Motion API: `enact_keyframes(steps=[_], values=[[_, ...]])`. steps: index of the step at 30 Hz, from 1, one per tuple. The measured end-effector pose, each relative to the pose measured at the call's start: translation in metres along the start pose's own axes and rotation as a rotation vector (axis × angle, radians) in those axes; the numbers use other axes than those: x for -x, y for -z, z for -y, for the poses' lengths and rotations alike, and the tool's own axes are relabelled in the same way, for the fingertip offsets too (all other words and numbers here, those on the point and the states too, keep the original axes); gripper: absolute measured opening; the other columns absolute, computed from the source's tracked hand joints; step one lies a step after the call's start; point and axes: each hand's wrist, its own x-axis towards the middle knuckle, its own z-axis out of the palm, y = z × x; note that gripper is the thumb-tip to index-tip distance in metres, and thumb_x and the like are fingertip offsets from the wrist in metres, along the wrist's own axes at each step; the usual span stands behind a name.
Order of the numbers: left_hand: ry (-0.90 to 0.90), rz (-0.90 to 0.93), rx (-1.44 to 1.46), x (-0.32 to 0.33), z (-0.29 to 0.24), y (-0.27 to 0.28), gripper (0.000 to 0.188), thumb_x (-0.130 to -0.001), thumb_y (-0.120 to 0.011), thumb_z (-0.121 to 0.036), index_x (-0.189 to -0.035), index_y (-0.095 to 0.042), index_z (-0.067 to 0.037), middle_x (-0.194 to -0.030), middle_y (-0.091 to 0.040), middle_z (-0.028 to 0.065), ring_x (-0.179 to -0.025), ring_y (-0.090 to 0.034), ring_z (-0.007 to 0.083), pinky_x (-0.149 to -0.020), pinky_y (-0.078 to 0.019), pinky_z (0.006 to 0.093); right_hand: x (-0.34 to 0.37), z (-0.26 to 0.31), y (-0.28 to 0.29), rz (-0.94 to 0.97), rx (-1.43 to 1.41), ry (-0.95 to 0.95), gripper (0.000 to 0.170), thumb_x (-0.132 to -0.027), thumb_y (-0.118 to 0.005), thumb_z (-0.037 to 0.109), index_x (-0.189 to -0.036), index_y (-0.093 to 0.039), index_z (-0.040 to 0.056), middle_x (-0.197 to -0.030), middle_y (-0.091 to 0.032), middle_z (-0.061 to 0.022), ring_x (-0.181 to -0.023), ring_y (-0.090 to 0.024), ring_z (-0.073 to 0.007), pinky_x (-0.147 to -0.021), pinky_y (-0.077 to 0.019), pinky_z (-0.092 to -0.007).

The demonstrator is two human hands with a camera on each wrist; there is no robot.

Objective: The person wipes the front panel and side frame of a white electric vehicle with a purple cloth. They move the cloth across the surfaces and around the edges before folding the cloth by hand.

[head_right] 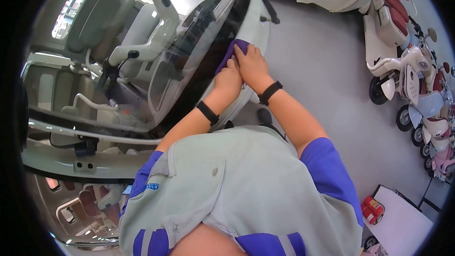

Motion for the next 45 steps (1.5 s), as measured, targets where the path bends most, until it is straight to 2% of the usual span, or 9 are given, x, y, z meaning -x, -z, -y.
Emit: enact_keyframes(steps=[9, 15, 20, 23, 30, 36, 39, 42, 45], values=[[-0.022, -0.007, 0.078, -0.124, -0.014, -0.010, 0.067, -0.086, -0.069, -0.023, -0.135, -0.043, 0.014, -0.108, -0.058, 0.0198, -0.076, -0.070, 0.0263, -0.060, -0.0589, 0.0321, -0.094, -0.093, -0.006, -0.082, 0.064, 0.108, 0.041, -0.095, -0.057, 0.028, -0.132, -0.061, 0.0104, -0.105, -0.058, -0.0185, -0.101, -0.059, -0.0359, -0.074, -0.0563, -0.0447], [0.068, -0.052, 0.206, -0.145, -0.016, -0.010, 0.062, -0.086, -0.068, -0.023, -0.132, -0.045, 0.012, -0.107, -0.059, 0.0217, -0.076, -0.070, 0.0293, -0.060, -0.0593, 0.0347, -0.119, -0.103, -0.003, 0.055, 0.120, 0.061, 0.041, -0.097, -0.054, 0.031, -0.132, -0.059, 0.0108, -0.106, -0.059, -0.0175, -0.093, -0.065, -0.0328, -0.072, -0.0568, -0.0428], [0.059, -0.051, 0.164, -0.145, -0.017, -0.004, 0.060, -0.086, -0.067, -0.021, -0.131, -0.045, 0.012, -0.106, -0.060, 0.0224, -0.076, -0.070, 0.0308, -0.060, -0.0594, 0.0344, -0.114, -0.106, -0.002, 0.012, 0.052, 0.050, 0.041, -0.097, -0.053, 0.031, -0.133, -0.059, 0.0124, -0.109, -0.059, -0.0174, -0.094, -0.065, -0.0336, -0.075, -0.0564, -0.0441], [-0.048, -0.100, 0.144, -0.142, -0.008, -0.019, 0.061, -0.085, -0.066, -0.019, -0.132, -0.045, 0.013, -0.106, -0.060, 0.0232, -0.079, -0.071, 0.0306, -0.059, -0.0594, 0.0341, -0.110, -0.104, -0.001, 0.028, 0.026, 0.017, 0.040, -0.097, -0.053, 0.029, -0.134, -0.059, 0.0152, -0.111, -0.059, -0.0172, -0.097, -0.064, -0.0345, -0.078, -0.0560, -0.0450], [0.004, 0.041, 0.313, -0.057, -0.006, 0.011, 0.066, -0.085, -0.066, -0.018, -0.136, -0.040, 0.014, -0.106, -0.060, 0.0250, -0.081, -0.070, 0.0343, -0.064, -0.0594, 0.0381, -0.052, -0.059, 0.017, 0.119, -0.055, 0.036, 0.040, -0.094, -0.054, 0.023, -0.133, -0.061, 0.0169, -0.115, -0.057, -0.0179, -0.104, -0.059, -0.0379, -0.086, -0.0533, -0.0484], [0.005, 0.060, 0.481, 0.025, 0.008, 0.009, 0.068, -0.085, -0.066, -0.017, -0.135, -0.034, 0.016, -0.100, -0.060, 0.0251, -0.073, -0.069, 0.0375, -0.058, -0.0579, 0.0389, 0.010, 0.008, 0.006, 0.113, 0.074, 0.104, 0.040, -0.094, -0.057, 0.025, -0.130, -0.062, 0.0101, -0.107, -0.058, -0.0166, -0.093, -0.062, -0.0336, -0.075, -0.0557, -0.0430], [-0.124, -0.145, 0.476, 0.023, 0.015, -0.003, 0.080, -0.084, -0.069, -0.018, -0.142, -0.026, 0.017, -0.110, -0.059, 0.0328, -0.076, -0.067, 0.0413, -0.066, -0.0572, 0.0450, 0.011, 0.016, 0.000, 0.048, 0.116, 0.125, 0.039, -0.091, -0.059, 0.023, -0.127, -0.064, 0.0081, -0.100, -0.058, -0.0138, -0.089, -0.063, -0.0295, -0.067, -0.0564, -0.0389], [0.012, -0.132, 0.530, 0.011, 0.006, 0.013, 0.085, -0.085, -0.069, -0.022, -0.143, -0.024, 0.020, -0.102, -0.062, 0.0283, -0.073, -0.069, 0.0362, -0.059, -0.0582, 0.0390, 0.002, 0.003, 0.004, 0.035, 0.115, 0.134, 0.040, -0.089, -0.060, 0.023, -0.127, -0.064, 0.0099, -0.101, -0.059, -0.0135, -0.088, -0.063, -0.0295, -0.068, -0.0556, -0.0395], [0.059, 0.088, 0.538, -0.021, 0.009, 0.019, 0.093, -0.082, -0.073, -0.027, -0.144, -0.023, 0.020, -0.094, -0.066, 0.0298, -0.076, -0.069, 0.0402, -0.067, -0.0577, 0.0449, -0.010, -0.016, 0.006, -0.006, 0.138, 0.137, 0.040, -0.089, -0.059, 0.022, -0.127, -0.064, 0.0115, -0.101, -0.059, -0.0135, -0.087, -0.063, -0.0299, -0.067, -0.0550, -0.0401]])
